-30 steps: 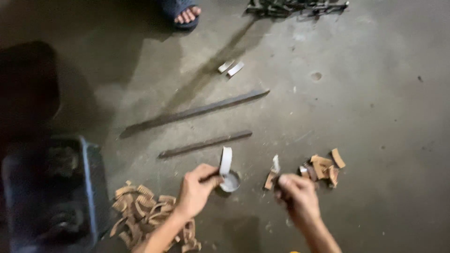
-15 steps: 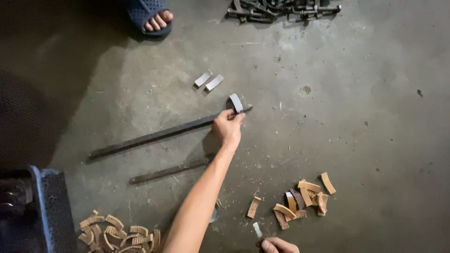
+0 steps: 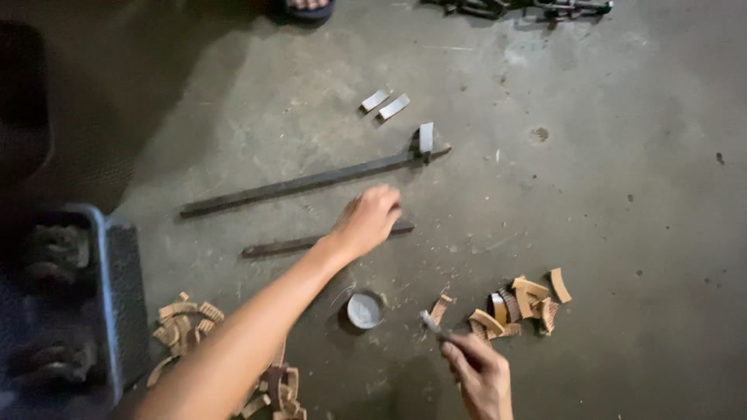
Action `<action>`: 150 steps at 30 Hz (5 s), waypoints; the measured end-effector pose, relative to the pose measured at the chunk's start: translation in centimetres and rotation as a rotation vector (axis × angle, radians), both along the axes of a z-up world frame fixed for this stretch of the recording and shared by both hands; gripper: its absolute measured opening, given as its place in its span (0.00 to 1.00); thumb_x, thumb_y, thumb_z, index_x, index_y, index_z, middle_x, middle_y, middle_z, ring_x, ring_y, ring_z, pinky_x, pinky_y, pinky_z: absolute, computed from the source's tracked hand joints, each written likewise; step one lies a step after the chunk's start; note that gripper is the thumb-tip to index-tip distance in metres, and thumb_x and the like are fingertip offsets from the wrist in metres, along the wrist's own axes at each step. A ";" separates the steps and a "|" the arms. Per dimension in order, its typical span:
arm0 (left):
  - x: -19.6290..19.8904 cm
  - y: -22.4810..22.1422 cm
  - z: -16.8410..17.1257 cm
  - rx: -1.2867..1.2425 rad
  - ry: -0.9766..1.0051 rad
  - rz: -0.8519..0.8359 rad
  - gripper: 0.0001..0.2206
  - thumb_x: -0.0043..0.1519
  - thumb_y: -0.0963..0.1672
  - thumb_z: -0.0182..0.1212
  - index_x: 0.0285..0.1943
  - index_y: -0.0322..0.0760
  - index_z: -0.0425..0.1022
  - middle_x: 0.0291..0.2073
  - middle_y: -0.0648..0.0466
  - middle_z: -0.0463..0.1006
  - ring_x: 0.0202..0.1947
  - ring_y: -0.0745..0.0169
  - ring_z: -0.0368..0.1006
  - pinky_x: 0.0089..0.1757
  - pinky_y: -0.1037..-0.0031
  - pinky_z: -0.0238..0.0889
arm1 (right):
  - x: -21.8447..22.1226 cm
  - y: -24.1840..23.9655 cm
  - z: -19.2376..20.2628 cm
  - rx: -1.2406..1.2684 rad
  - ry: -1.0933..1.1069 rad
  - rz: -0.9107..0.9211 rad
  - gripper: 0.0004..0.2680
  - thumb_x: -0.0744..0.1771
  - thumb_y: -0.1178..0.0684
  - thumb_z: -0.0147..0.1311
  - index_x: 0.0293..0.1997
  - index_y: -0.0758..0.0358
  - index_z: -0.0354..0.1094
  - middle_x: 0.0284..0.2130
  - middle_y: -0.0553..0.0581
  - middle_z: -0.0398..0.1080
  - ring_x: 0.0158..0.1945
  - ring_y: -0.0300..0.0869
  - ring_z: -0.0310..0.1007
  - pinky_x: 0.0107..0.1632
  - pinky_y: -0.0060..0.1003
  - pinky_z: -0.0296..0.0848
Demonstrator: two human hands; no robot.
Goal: Applying adhesive to small friction strips and attaching them to metal brake shoe frames
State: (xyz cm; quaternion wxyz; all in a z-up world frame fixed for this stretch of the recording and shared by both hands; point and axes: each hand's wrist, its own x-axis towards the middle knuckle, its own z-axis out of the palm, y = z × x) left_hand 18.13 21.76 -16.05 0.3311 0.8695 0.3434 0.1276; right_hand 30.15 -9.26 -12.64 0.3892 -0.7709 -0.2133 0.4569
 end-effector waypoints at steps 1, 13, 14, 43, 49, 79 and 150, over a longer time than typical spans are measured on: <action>-2.7 -1.2 1.4 -0.001 -0.002 0.006 0.05 0.61 0.41 0.57 0.36 0.31 0.71 0.33 0.45 0.75 0.32 0.43 0.73 0.37 0.57 0.68 | -0.1 0.5 0.4 -0.001 -0.002 0.006 0.05 0.62 0.61 0.64 0.36 0.70 0.84 0.18 0.55 0.72 0.19 0.38 0.64 0.22 0.33 0.64; -14.8 -17.9 -9.4 0.074 0.077 0.104 0.48 0.58 0.69 0.35 0.81 0.41 0.43 0.49 0.44 0.64 0.44 0.53 0.65 0.47 0.53 0.66 | -5.0 9.9 3.5 0.121 -0.860 1.052 0.05 0.65 0.53 0.54 0.37 0.59 0.75 0.29 0.56 0.75 0.24 0.52 0.74 0.29 0.45 0.72; -14.4 -17.4 -7.9 0.129 -0.018 0.149 0.45 0.52 0.58 0.55 0.78 0.35 0.50 0.50 0.47 0.71 0.46 0.53 0.67 0.47 0.58 0.66 | -5.3 10.4 2.6 0.064 -0.960 1.144 0.05 0.65 0.55 0.49 0.31 0.57 0.71 0.25 0.56 0.74 0.24 0.52 0.76 0.29 0.46 0.75; -47.6 -15.9 15.6 0.582 -0.277 1.122 0.05 0.59 0.35 0.59 0.42 0.31 0.70 0.39 0.49 0.73 0.40 0.54 0.68 0.48 0.67 0.64 | -2.3 2.7 -11.3 -0.104 -0.401 0.591 0.08 0.58 0.54 0.72 0.32 0.67 0.82 0.19 0.56 0.77 0.28 0.42 0.73 0.39 0.34 0.71; -62.6 -14.2 8.9 0.455 0.205 1.221 0.08 0.55 0.39 0.70 0.41 0.30 0.81 0.31 0.49 0.78 0.24 0.58 0.71 0.29 0.70 0.67 | -0.8 1.0 -17.7 0.182 -0.628 0.646 0.10 0.57 0.52 0.71 0.30 0.67 0.76 0.22 0.58 0.80 0.22 0.42 0.82 0.34 0.34 0.81; -39.0 -18.6 9.2 -0.873 -0.832 1.298 0.20 0.53 0.32 0.54 0.56 0.26 0.71 0.50 0.43 0.75 0.37 0.59 0.69 0.32 0.72 0.62 | -7.5 4.5 6.0 0.464 -0.688 0.493 0.11 0.62 0.57 0.65 0.46 0.64 0.74 0.34 0.50 0.73 0.26 0.34 0.72 0.27 0.27 0.73; -16.7 -20.2 13.0 -1.022 -0.955 0.093 0.18 0.68 0.44 0.59 0.66 0.34 0.70 0.47 0.49 0.80 0.40 0.61 0.75 0.46 0.68 0.76 | -6.5 5.3 12.3 0.875 -0.775 0.562 0.09 0.61 0.65 0.61 0.44 0.67 0.75 0.30 0.55 0.79 0.21 0.32 0.68 0.21 0.24 0.68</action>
